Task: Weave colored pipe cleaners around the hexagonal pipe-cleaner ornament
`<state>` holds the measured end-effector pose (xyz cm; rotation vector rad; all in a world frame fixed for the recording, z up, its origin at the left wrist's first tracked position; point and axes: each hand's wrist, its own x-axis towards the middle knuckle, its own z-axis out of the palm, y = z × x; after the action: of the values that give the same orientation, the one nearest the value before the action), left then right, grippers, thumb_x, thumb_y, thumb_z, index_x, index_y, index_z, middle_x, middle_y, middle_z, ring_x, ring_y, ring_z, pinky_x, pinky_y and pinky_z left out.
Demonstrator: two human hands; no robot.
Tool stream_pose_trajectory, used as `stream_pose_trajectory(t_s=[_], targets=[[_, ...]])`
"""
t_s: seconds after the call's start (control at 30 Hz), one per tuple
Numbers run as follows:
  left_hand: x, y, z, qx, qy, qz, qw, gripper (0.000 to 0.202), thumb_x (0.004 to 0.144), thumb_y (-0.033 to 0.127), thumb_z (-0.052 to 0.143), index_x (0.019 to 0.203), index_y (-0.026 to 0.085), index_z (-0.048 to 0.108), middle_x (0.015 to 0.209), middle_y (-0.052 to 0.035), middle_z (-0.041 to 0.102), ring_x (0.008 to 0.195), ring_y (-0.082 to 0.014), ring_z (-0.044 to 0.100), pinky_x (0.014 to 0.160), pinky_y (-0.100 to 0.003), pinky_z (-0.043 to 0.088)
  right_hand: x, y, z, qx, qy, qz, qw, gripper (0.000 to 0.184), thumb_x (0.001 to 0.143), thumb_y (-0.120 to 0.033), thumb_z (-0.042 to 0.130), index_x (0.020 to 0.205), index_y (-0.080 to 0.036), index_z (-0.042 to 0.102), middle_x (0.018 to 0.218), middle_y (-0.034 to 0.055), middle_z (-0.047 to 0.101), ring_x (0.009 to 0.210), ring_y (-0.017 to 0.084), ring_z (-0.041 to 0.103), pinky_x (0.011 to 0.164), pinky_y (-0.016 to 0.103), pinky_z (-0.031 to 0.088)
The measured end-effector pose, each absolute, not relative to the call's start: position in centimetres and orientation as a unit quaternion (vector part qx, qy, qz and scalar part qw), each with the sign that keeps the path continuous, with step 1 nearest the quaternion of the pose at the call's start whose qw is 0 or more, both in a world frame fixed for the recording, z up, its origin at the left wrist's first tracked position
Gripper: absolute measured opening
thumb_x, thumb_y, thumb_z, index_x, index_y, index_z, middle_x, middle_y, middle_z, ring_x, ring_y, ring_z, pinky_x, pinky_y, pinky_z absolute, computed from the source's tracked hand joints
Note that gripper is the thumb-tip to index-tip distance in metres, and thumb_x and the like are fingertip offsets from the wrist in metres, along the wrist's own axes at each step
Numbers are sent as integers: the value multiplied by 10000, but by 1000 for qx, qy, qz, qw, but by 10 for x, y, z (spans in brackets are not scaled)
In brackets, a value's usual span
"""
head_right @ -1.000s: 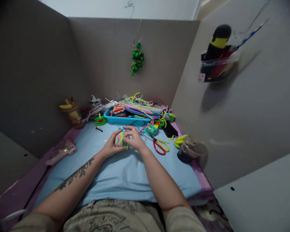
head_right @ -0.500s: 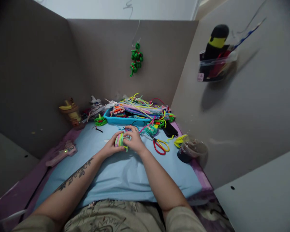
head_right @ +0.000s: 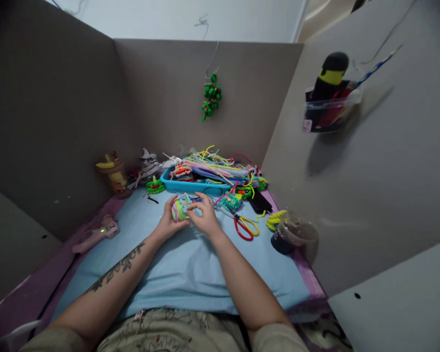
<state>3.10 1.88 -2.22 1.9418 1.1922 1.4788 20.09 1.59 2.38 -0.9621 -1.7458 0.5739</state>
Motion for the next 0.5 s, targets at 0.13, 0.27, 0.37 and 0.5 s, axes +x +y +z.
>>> stream_pose_trajectory(t_s=[0.13,0.27,0.37,0.5], targets=[[33,18,-21,706,444,542,105,864,581,391,773,1297,222,320,1187,-107,369,1144,-277,399,988,-464,352,189,13,18,-408,-741,231,482,56,674,-197,671,719,-229,681,1273,56,492,1237,253,379,1066,437,255],[36,16,-20,720,438,534,73,771,586,321,754,1238,219,355,1147,-96,389,1120,-272,384,966,-459,364,185,12,15,-417,-709,297,485,30,675,-208,653,646,-201,645,1262,63,479,1197,244,430,1046,405,293],[37,16,-21,719,439,535,68,757,571,290,754,1214,212,363,1138,-94,388,1129,-275,373,965,-458,363,185,12,16,-393,-693,329,507,80,663,-198,648,593,-192,611,1243,53,476,1169,226,463,1037,374,312],[37,17,-21,710,454,532,80,765,553,269,756,1208,220,366,1144,-92,382,1137,-281,379,971,-467,358,185,14,14,-381,-692,326,520,71,670,-198,648,607,-198,616,1230,52,477,1177,220,459,1050,366,302]])
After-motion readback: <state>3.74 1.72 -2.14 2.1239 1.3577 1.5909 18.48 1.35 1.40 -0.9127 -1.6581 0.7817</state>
